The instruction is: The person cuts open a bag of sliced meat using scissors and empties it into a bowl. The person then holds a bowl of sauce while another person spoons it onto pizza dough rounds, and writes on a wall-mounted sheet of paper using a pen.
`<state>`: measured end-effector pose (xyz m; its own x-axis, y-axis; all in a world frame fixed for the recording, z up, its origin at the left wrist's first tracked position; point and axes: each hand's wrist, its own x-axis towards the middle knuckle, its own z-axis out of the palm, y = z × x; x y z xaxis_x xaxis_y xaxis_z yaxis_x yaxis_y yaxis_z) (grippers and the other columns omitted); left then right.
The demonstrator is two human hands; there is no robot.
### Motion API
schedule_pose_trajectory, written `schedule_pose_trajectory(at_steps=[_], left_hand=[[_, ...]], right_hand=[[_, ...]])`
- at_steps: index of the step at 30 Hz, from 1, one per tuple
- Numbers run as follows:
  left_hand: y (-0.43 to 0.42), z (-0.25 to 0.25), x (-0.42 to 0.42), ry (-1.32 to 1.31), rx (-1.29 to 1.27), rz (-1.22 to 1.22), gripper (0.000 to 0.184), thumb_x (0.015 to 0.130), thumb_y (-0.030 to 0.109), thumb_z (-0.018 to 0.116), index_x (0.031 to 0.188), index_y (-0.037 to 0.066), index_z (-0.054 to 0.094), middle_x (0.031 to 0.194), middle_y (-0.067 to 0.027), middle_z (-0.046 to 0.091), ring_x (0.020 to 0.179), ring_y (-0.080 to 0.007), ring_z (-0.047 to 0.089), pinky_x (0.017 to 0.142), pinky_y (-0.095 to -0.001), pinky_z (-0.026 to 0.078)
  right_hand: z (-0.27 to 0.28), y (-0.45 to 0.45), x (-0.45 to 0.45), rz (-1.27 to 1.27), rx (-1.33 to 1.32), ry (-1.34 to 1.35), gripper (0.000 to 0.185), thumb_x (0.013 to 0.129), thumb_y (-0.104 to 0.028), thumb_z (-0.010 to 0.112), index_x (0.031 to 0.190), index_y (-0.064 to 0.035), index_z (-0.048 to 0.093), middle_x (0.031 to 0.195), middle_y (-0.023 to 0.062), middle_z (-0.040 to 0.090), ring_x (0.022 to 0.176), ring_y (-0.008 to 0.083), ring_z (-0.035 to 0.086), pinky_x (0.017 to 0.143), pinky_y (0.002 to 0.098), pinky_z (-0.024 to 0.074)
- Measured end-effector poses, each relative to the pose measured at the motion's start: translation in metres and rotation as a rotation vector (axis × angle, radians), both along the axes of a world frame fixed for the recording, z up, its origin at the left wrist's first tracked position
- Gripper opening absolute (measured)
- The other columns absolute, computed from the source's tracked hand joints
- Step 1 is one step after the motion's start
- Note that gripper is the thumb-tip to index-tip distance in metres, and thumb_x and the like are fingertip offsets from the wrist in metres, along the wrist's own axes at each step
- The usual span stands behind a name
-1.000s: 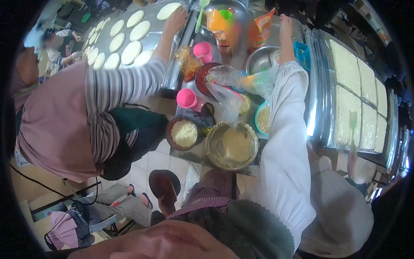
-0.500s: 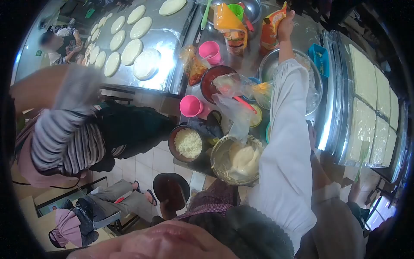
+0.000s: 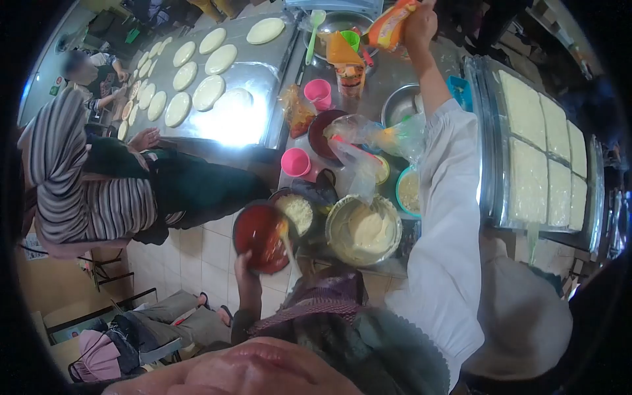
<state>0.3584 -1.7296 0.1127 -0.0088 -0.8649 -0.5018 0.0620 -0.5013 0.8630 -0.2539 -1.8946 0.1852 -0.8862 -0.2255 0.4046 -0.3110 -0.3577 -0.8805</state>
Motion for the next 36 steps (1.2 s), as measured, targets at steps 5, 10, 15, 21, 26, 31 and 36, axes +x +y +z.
schedule_pose_trajectory(at_steps=[5,10,15,21,26,31,36], left_hand=[[-0.068,0.058,-0.079,0.243,-0.085,-0.384,0.037,0.084,0.023,0.057,0.113,0.001,0.052,0.099,-0.0060,0.059,0.074,-0.0121,0.059,0.056,-0.0261,0.047],[-0.105,0.081,-0.116,0.406,0.007,-0.568,0.026,0.082,0.024,0.057,0.095,0.002,0.053,0.068,-0.0056,0.057,0.044,-0.0117,0.051,0.043,-0.0277,0.048],[-0.117,0.111,-0.114,0.414,-0.007,-0.683,0.033,0.080,0.027,0.059,0.099,0.000,0.053,0.068,-0.0059,0.056,0.046,-0.0135,0.053,0.045,-0.0293,0.052],[-0.119,0.129,-0.093,0.303,-0.011,-0.755,0.035,0.078,0.026,0.059,0.099,0.000,0.052,0.067,-0.0073,0.056,0.046,-0.0157,0.055,0.045,-0.0306,0.054],[-0.123,0.129,-0.078,0.283,-0.019,-0.750,0.035,0.077,0.027,0.060,0.099,0.001,0.052,0.069,-0.0101,0.058,0.049,-0.0199,0.057,0.047,-0.0308,0.052],[-0.125,0.127,-0.074,0.283,-0.027,-0.815,0.035,0.077,0.027,0.059,0.099,0.001,0.051,0.070,-0.0117,0.059,0.048,-0.0223,0.059,0.046,-0.0303,0.052],[-0.120,0.118,-0.081,0.290,-0.022,-0.831,0.030,0.079,0.025,0.056,0.096,0.002,0.052,0.065,-0.0097,0.058,0.045,-0.0206,0.060,0.042,-0.0277,0.052]], right_hand=[[0.079,0.051,0.080,-0.011,0.288,0.584,0.066,0.092,-0.054,0.031,0.085,0.0035,0.062,0.075,0.0060,0.059,0.069,0.0165,0.055,0.065,0.0305,0.0436],[0.140,0.081,0.182,-0.296,0.414,0.873,0.061,0.094,-0.048,0.021,0.061,-0.0068,0.052,0.057,0.0154,0.045,0.056,0.0280,0.048,0.055,0.0404,0.0339],[0.157,0.093,0.224,-0.272,0.376,1.097,0.051,0.094,-0.040,0.025,0.063,-0.0075,0.049,0.059,0.0141,0.044,0.057,0.0336,0.046,0.054,0.0424,0.0339],[0.170,0.098,0.257,-0.350,0.080,1.552,0.035,0.092,-0.027,0.036,0.068,-0.0070,0.053,0.063,0.0127,0.048,0.058,0.0328,0.048,0.053,0.0418,0.0358],[0.166,0.110,0.278,-0.154,0.403,1.327,0.030,0.088,-0.024,0.041,0.068,-0.0050,0.053,0.064,0.0125,0.053,0.059,0.0317,0.050,0.054,0.0403,0.0387],[0.151,0.115,0.286,-0.100,0.422,1.259,0.028,0.087,-0.024,0.044,0.069,-0.0052,0.056,0.064,0.0121,0.055,0.058,0.0318,0.051,0.054,0.0394,0.0401],[0.143,0.125,0.295,-0.086,0.398,1.313,0.027,0.084,-0.024,0.047,0.067,-0.0056,0.056,0.063,0.0119,0.055,0.058,0.0308,0.053,0.053,0.0378,0.0410]])
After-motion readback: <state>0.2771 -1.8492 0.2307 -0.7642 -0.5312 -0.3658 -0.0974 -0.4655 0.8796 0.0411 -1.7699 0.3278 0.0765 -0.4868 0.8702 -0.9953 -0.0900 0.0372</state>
